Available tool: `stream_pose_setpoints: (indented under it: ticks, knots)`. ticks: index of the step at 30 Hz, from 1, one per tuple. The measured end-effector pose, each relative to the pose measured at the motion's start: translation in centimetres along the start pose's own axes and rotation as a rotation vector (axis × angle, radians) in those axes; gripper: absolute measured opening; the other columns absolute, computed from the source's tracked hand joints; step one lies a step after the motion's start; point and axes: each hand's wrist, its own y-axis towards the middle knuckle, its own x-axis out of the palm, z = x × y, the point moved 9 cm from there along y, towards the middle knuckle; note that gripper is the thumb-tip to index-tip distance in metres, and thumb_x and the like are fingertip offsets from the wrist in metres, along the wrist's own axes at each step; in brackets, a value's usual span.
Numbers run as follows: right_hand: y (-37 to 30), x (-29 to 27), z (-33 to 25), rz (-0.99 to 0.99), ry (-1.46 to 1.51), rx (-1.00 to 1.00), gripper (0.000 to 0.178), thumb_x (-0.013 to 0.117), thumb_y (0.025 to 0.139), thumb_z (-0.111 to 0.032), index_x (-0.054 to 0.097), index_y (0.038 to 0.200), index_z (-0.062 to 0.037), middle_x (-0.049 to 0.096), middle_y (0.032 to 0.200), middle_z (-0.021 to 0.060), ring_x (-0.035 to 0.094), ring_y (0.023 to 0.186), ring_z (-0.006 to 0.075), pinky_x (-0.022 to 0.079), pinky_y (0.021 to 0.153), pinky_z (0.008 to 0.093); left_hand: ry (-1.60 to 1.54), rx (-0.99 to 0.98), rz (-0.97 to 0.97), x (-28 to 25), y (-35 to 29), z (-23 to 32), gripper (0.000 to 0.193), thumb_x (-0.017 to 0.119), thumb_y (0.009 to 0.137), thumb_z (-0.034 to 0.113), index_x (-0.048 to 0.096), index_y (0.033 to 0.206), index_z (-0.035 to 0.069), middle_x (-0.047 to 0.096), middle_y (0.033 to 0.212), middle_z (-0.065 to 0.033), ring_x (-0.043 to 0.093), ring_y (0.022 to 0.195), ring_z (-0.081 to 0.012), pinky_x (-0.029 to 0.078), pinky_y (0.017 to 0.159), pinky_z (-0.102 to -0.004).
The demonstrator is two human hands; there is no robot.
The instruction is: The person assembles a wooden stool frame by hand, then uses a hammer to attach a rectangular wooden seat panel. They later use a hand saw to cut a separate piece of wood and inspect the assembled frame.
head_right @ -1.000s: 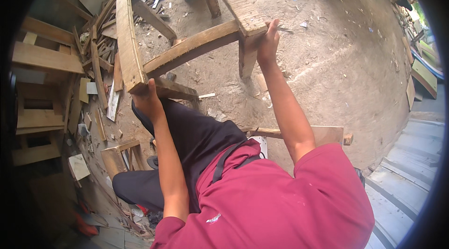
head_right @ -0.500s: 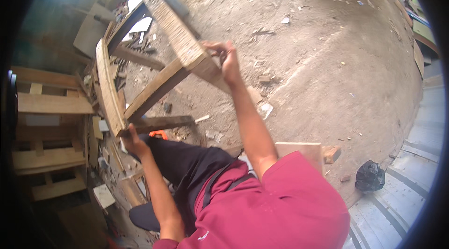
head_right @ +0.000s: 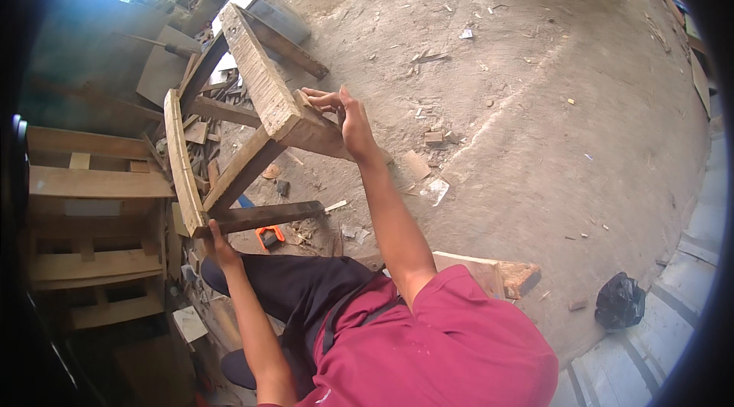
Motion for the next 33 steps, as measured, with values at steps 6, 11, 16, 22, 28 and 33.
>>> stream_pose_setpoints:
  ticks: [6,11,16,22,28,33]
  knots:
    - [-0.5,0.6,-0.8,0.064,-0.098,-0.054,0.05,0.037,0.103,-0.03,0.069,0.104,0.0087,0.066,0.118,0.0225,0.06,0.113,0.0276,0.039,0.105,0.0395,0.072,-0.005,-0.025,0.1,-0.4,0.6,0.055,0.067,0.094,0.032,0.049,0.132,-0.003,0.058,0.123,-0.0085,0.054,0.113,-0.0172,0.042,0.098,-0.0327]
    - [0.1,1.2,-2.5,0.057,-0.262,-0.051,0.069,0.031,0.104,-0.051,0.066,0.093,0.0078,0.066,0.113,0.0267,0.06,0.114,0.0297,0.038,0.106,0.0408,0.013,-0.087,-0.079,0.8,-0.6,1.7,0.047,0.072,0.088,0.017,0.054,0.127,-0.003,0.059,0.12,-0.0053,0.055,0.11,-0.0151,0.042,0.097,-0.031]
    - [0.6,1.4,-2.4,0.067,-0.333,-0.03,0.079,0.019,0.105,-0.052,0.066,0.092,0.0099,0.067,0.111,0.0276,0.063,0.11,0.0291,0.038,0.107,0.0376,-0.028,-0.07,-0.033,1.2,-0.4,3.3,0.044,0.075,0.084,0.016,0.06,0.12,-0.004,0.064,0.113,-0.0063,0.059,0.102,-0.016,0.043,0.093,-0.0312]
    - [0.0,1.1,-2.0,0.111,-0.295,-0.005,0.077,0.018,0.106,-0.048,0.065,0.093,0.0111,0.066,0.114,0.0282,0.064,0.109,0.0299,0.04,0.105,0.0356,0.039,-0.164,-0.052,0.6,0.1,1.9,0.046,0.076,0.082,0.022,0.061,0.117,-0.002,0.064,0.11,-0.0046,0.059,0.097,-0.0156,0.044,0.089,-0.0299]
    - [-1.0,1.2,-1.4,0.187,-0.175,-0.1,0.069,0.022,0.106,-0.044,0.063,0.094,0.0099,0.065,0.114,0.029,0.062,0.113,0.0322,0.041,0.104,0.0379,0.104,-0.339,-0.024,0.3,-0.9,1.6,0.055,0.077,0.082,0.026,0.055,0.127,0.004,0.061,0.116,-0.0031,0.057,0.103,-0.0147,0.044,0.089,-0.0317]
    - [-1.8,1.8,-2.5,0.074,-0.272,-0.362,0.061,0.061,0.091,-0.052,0.057,0.107,0.0067,0.059,0.126,0.0294,0.061,0.114,0.0338,0.045,0.099,0.0408,0.101,-0.421,-0.113,0.6,-1.7,1.8,0.065,0.076,0.084,0.023,0.044,0.14,0.009,0.049,0.136,-0.0052,0.048,0.125,-0.0211,0.044,0.101,-0.0446]
